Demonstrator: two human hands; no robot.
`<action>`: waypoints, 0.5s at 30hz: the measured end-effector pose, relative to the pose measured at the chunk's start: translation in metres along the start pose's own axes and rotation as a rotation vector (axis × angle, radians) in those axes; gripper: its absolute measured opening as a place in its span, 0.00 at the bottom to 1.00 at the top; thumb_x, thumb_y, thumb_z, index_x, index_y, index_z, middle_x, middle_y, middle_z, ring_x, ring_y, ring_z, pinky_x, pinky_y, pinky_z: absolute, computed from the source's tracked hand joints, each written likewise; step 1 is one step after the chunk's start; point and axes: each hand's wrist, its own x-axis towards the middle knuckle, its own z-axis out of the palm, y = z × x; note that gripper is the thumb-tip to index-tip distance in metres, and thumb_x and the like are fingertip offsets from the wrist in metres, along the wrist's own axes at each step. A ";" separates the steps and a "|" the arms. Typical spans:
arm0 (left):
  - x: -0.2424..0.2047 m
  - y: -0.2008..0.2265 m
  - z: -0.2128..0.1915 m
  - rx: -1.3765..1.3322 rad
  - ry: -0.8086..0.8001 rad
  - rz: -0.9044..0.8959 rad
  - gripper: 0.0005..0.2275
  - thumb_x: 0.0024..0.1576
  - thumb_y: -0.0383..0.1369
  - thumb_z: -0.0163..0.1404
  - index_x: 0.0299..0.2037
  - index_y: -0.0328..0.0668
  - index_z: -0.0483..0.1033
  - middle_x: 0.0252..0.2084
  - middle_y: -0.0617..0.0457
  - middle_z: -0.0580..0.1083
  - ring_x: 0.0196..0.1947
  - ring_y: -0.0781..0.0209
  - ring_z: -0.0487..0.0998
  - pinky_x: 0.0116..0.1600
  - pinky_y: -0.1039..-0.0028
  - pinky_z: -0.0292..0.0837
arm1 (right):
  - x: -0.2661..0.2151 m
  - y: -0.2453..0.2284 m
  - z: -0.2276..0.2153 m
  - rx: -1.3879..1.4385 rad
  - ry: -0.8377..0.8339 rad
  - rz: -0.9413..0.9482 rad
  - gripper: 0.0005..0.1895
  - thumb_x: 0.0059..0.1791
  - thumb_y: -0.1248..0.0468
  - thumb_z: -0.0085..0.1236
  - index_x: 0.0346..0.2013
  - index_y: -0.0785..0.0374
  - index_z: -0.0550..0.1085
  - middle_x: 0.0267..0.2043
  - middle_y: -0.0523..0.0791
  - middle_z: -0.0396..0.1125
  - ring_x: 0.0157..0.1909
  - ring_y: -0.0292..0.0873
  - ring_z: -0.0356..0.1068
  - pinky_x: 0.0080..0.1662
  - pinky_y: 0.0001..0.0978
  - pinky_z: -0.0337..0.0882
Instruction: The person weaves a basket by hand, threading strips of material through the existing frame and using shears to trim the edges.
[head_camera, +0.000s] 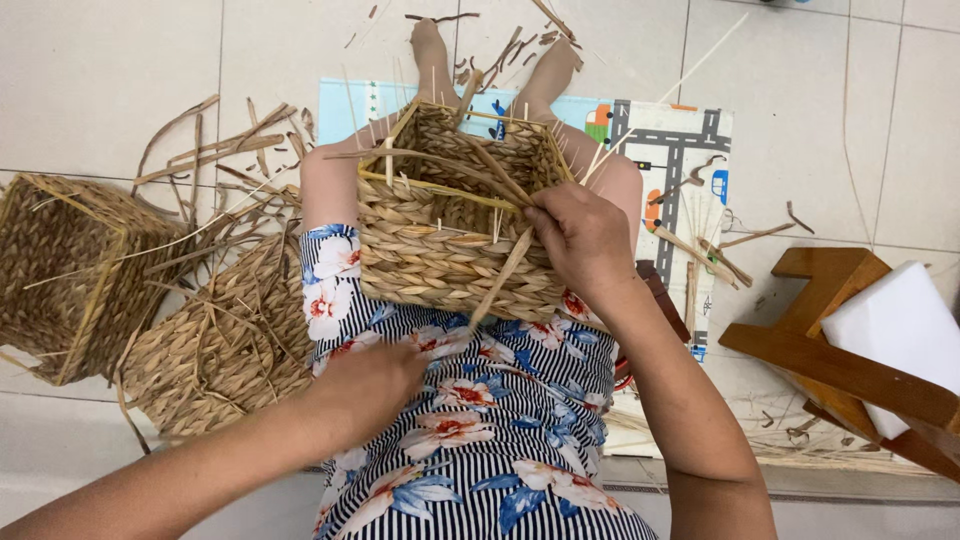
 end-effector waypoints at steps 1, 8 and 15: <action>0.005 -0.002 -0.010 -0.019 0.202 0.013 0.14 0.57 0.28 0.49 0.53 0.39 0.74 0.43 0.44 0.76 0.46 0.46 0.78 0.49 0.59 0.75 | 0.000 0.000 -0.001 0.002 0.000 -0.003 0.04 0.51 0.67 0.62 0.39 0.64 0.77 0.35 0.48 0.71 0.36 0.51 0.73 0.38 0.41 0.72; 0.106 0.014 -0.068 -0.689 0.687 0.095 0.13 0.60 0.31 0.54 0.52 0.35 0.76 0.44 0.47 0.79 0.42 0.51 0.81 0.47 0.64 0.75 | -0.006 -0.001 -0.012 0.088 -0.111 0.039 0.04 0.51 0.69 0.60 0.40 0.65 0.77 0.35 0.49 0.69 0.38 0.52 0.71 0.40 0.41 0.69; 0.134 0.009 -0.078 -0.193 0.998 0.439 0.08 0.56 0.31 0.56 0.43 0.40 0.79 0.41 0.51 0.78 0.44 0.52 0.78 0.51 0.62 0.72 | -0.024 0.002 0.004 0.003 0.031 0.188 0.09 0.52 0.69 0.62 0.44 0.67 0.71 0.36 0.49 0.73 0.38 0.49 0.76 0.39 0.40 0.73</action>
